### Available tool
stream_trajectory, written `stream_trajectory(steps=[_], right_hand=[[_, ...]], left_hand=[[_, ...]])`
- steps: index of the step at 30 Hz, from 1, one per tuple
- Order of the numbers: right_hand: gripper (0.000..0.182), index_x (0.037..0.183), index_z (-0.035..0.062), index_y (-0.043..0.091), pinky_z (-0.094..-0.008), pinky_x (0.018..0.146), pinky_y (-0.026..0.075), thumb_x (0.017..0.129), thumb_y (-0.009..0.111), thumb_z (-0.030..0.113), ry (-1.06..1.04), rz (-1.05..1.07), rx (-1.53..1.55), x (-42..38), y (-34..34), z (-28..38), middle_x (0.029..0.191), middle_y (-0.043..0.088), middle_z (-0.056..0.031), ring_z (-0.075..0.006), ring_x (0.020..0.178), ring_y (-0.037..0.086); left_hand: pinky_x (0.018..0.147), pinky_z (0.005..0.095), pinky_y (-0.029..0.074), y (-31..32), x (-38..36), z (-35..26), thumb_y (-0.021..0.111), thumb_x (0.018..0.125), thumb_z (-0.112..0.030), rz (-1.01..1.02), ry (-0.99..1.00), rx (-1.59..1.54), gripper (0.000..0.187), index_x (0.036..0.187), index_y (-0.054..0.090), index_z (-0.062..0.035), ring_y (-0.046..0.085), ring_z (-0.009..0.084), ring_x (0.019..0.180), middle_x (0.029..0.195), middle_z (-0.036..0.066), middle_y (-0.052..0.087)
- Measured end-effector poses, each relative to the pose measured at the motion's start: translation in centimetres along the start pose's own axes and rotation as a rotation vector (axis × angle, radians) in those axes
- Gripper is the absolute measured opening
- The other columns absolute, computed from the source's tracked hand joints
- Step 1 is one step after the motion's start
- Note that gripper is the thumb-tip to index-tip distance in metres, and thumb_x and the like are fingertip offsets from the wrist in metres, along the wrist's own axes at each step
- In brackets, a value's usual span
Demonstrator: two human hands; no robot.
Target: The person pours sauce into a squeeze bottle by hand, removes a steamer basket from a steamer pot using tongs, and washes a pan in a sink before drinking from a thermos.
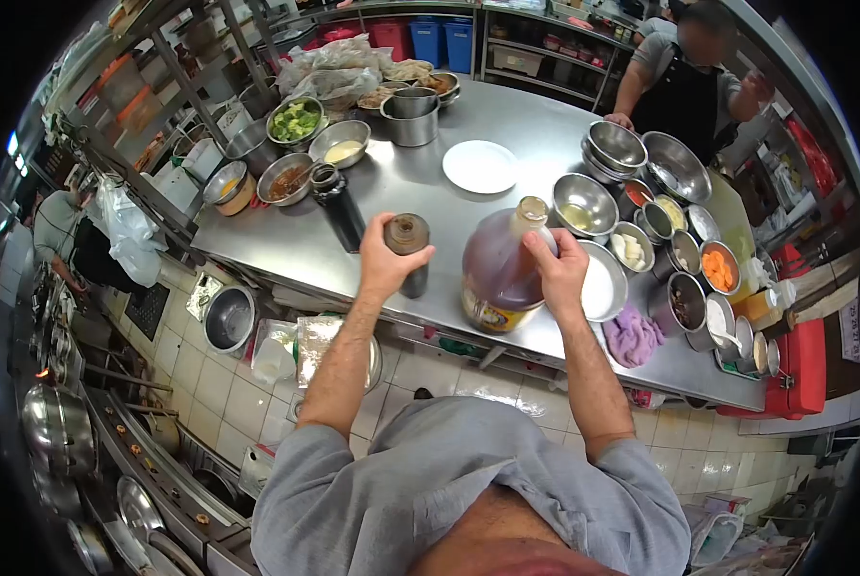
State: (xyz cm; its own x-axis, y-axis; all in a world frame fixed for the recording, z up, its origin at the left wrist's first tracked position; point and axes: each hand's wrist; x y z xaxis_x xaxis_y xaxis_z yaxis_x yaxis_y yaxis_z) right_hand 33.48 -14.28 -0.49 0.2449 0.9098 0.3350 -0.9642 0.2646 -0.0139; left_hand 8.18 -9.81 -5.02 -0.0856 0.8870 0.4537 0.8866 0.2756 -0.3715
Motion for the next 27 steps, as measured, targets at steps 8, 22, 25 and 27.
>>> stream_trajectory(steps=[8, 22, 25, 27], right_hand=[[0.028, 0.079, 0.0003, 0.06, -0.0215, 0.054, 0.039, 0.08, 0.068, 0.027, -0.096, -0.132, -0.088, 8.5, 5.0, -4.9, 0.067, 0.055, 0.0014, -0.0055, 0.059, 0.046], [0.023, 0.079, 0.0025, 0.053, -0.0209, 0.045, 0.029, 0.088, 0.058, 0.023, -0.226, -0.102, -0.199, 9.1, 5.9, -4.1, 0.06, 0.043, 0.0048, -0.0032, 0.053, 0.036], [0.023, 0.08, 0.0022, 0.054, -0.0209, 0.045, 0.03, 0.088, 0.058, 0.023, -0.205, -0.084, -0.16, 9.5, 5.6, -4.6, 0.06, 0.044, 0.0042, -0.0033, 0.053, 0.037], [0.023, 0.08, 0.0019, 0.054, -0.021, 0.046, 0.03, 0.088, 0.058, 0.023, -0.191, -0.067, -0.14, 9.9, 5.3, -5.3, 0.061, 0.045, 0.0041, -0.0035, 0.053, 0.037]], left_hand=[[0.097, 0.0411, 0.03, -0.3, 1.6, 5.1, 0.082, 0.055, -0.044, 0.048, -0.036, -0.132, 0.09, 0.12, 0.039, 0.0006, 0.033, 0.0288, 0.118, 0.117, 0.016, 0.04], [0.103, 0.0546, 0.007, -3.1, 5.8, 14.6, 0.08, 0.048, -0.05, -0.306, -0.331, 0.321, 0.109, 0.132, 0.027, -0.0046, 0.029, 0.0292, 0.124, 0.128, 0.016, 0.038], [0.102, 0.0506, 0.011, -2.6, 5.7, 14.8, 0.08, 0.049, -0.04, -0.383, -0.291, 0.337, 0.088, 0.119, 0.04, -0.004, 0.037, 0.0272, 0.114, 0.113, 0.013, 0.046], [0.101, 0.0501, 0.012, -2.9, 4.4, 14.3, 0.08, 0.049, -0.04, -0.406, -0.229, 0.341, 0.088, 0.118, 0.04, -0.0039, 0.037, 0.0269, 0.113, 0.111, 0.013, 0.046]])
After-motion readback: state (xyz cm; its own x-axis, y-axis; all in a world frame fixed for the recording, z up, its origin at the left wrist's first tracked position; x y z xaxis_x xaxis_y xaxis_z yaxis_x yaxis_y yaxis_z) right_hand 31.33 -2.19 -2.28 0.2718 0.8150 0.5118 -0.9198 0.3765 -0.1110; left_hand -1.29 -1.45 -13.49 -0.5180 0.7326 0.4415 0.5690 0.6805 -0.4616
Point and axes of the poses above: each hand's wrist, its own x-axis towards the middle knuckle, its own y-axis out of the palm, z = x × y
